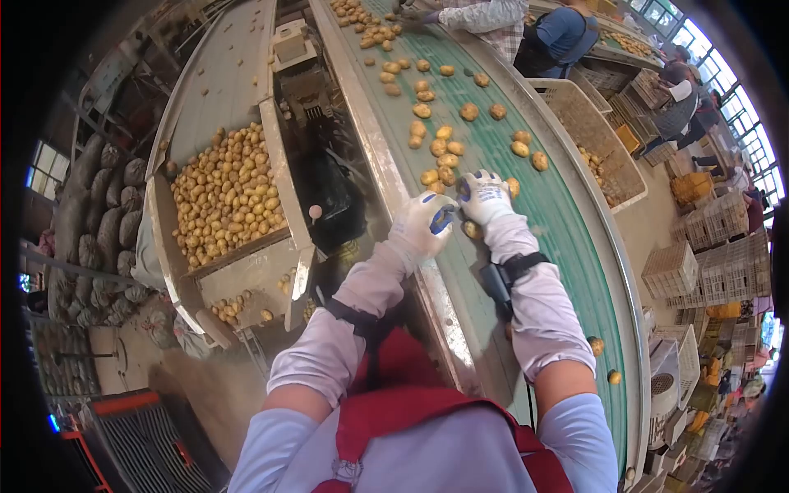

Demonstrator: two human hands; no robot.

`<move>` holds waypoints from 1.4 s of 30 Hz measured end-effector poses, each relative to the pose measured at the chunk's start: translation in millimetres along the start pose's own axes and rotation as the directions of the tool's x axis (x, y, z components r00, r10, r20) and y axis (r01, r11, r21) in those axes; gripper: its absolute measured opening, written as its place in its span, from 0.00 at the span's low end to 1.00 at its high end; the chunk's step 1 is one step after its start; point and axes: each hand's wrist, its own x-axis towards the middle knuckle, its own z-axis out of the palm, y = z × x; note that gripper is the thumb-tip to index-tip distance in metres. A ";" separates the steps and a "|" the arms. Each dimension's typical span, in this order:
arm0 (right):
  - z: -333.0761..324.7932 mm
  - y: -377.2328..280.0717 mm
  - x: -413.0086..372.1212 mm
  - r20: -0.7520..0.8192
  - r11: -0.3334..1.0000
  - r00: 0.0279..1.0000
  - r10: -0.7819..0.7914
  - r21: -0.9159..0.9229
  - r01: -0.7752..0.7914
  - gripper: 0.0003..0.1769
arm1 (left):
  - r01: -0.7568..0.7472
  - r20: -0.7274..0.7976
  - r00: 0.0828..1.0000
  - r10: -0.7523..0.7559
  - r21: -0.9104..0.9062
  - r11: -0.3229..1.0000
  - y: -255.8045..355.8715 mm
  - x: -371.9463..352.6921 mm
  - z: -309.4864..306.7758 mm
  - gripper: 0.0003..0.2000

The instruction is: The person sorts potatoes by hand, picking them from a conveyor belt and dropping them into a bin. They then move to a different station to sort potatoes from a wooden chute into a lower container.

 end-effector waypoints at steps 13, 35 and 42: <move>-14.9 -29.6 -76.8 0.257 0.965 0.941 -0.218 -0.084 0.247 0.31 | 0.062 0.234 0.951 -0.200 0.491 0.869 -1.8 61.3 -24.6 0.19; -84.5 10.1 -245.6 -0.253 0.654 0.922 -0.292 0.651 0.386 0.27 | 0.462 0.562 0.827 0.010 -0.669 -0.582 78.6 -110.3 25.8 0.24; -71.3 -92.2 -245.9 0.028 0.807 0.822 -0.569 0.214 0.551 0.28 | 0.207 0.420 0.882 -0.216 -0.755 -0.622 59.8 -186.2 -11.7 0.28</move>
